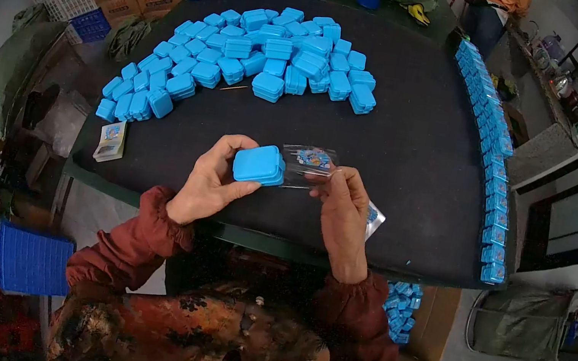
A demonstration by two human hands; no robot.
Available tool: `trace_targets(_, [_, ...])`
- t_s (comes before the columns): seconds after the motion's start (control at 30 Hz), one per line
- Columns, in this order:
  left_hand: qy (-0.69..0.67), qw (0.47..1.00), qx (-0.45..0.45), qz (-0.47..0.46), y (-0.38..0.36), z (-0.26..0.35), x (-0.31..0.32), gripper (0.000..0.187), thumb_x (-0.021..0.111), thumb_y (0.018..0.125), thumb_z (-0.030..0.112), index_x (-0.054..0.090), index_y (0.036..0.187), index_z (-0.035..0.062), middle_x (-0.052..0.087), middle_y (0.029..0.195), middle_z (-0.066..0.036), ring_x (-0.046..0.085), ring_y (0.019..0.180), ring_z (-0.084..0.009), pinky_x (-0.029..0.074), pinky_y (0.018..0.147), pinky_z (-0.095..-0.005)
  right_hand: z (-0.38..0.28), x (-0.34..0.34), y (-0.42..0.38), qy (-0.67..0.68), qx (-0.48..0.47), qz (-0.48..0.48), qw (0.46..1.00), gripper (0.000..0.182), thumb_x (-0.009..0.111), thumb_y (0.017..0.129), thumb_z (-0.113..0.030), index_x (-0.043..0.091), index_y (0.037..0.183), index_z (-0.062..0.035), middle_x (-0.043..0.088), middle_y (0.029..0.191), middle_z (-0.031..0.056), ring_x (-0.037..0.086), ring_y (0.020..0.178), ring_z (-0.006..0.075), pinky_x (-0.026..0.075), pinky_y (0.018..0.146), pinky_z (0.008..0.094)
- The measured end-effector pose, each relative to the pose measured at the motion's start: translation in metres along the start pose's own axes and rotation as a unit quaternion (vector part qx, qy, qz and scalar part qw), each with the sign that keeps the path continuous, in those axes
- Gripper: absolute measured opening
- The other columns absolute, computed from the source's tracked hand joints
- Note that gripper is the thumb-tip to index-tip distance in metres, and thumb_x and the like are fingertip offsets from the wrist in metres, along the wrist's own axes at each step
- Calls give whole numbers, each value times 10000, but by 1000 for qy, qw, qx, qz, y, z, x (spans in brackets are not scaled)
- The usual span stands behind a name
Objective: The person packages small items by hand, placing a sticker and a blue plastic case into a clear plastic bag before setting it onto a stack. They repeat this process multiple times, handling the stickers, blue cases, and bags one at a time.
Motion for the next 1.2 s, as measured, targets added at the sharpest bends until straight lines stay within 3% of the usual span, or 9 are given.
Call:
trace_targets(0.17, [24, 999, 23, -14, -4, 2, 3, 442, 687, 774, 13, 471, 1159, 29, 517, 1033, -59, 499, 967, -129, 420, 834, -274, -7, 8, -7, -127, -23, -24, 991, 159, 500, 941, -207, 559, 879, -73, 627, 965, 80, 598, 909, 130, 441, 782, 269])
trace_targets(0.23, [151, 986, 65, -6, -5, 8, 2, 419, 681, 765, -5, 496, 1139, 35, 533, 1013, -57, 512, 960, -131, 428, 822, -277, -8, 6, -10, -163, -28, -37, 986, 160, 511, 936, -210, 563, 868, -74, 627, 975, 83, 598, 910, 126, 441, 799, 272])
trace_targets(0.3, [164, 984, 70, -6, -6, 10, 4, 416, 677, 761, -15, 501, 1135, 33, 530, 1023, -61, 513, 960, -135, 428, 823, -279, -9, 10, -13, -198, -32, -50, 978, 162, 522, 930, -213, 567, 857, -75, 627, 984, 86, 597, 911, 123, 441, 816, 276])
trace_targets(0.4, [166, 983, 80, -8, -8, 9, 8, 438, 662, 763, -27, 498, 1165, 35, 515, 1055, -80, 512, 968, -157, 426, 829, -290, -10, 10, -16, -177, -36, -35, 983, 155, 529, 927, -205, 565, 852, -74, 616, 892, 39, 568, 827, 78, 427, 765, 241])
trace_targets(0.57, [186, 977, 96, -32, -9, 16, 22, 516, 621, 792, -24, 456, 1275, 55, 475, 1113, -125, 496, 981, -226, 412, 844, -320, -8, 9, -21, -320, 6, -53, 946, 120, 559, 902, -189, 557, 883, -70, 553, 824, -24, 474, 716, 57, 402, 676, 211])
trace_targets(0.63, [195, 976, 73, -61, -8, 9, 27, 554, 593, 803, -45, 432, 1313, 99, 443, 1084, -141, 490, 891, -264, 428, 778, -337, -13, 11, -21, -291, 3, -60, 955, 101, 567, 900, -167, 547, 891, -68, 559, 815, -23, 486, 722, 51, 399, 672, 200])
trace_targets(0.97, [206, 973, 101, -27, -4, 9, 30, 498, 623, 799, 2, 474, 1269, 68, 471, 1090, -147, 492, 960, -265, 415, 820, -345, -9, 8, -11, -159, 13, -99, 982, 97, 606, 847, -40, 527, 899, -60, 629, 845, 53, 596, 824, 115, 475, 751, 248])
trace_targets(1.1, [188, 974, 122, -12, -2, 14, 30, 472, 637, 785, 4, 495, 1233, 50, 480, 1097, -152, 505, 978, -270, 417, 829, -341, -9, 7, -10, -166, 11, -79, 983, 109, 612, 840, -37, 536, 915, -60, 624, 830, 40, 593, 801, 114, 464, 754, 240])
trace_targets(1.2, [168, 976, 141, 1, -1, 19, 34, 465, 643, 777, 3, 501, 1218, 41, 486, 1099, -152, 513, 985, -268, 419, 836, -341, -8, 14, -14, -273, 4, -88, 958, 123, 615, 827, -21, 550, 928, -46, 613, 923, 51, 585, 852, 117, 448, 749, 231])
Point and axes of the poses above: each hand's wrist, its own y-axis towards the middle knuckle, its own x-axis out of the palm, z = x × y, the point moved 9 cm from there along y, towards the middle knuckle
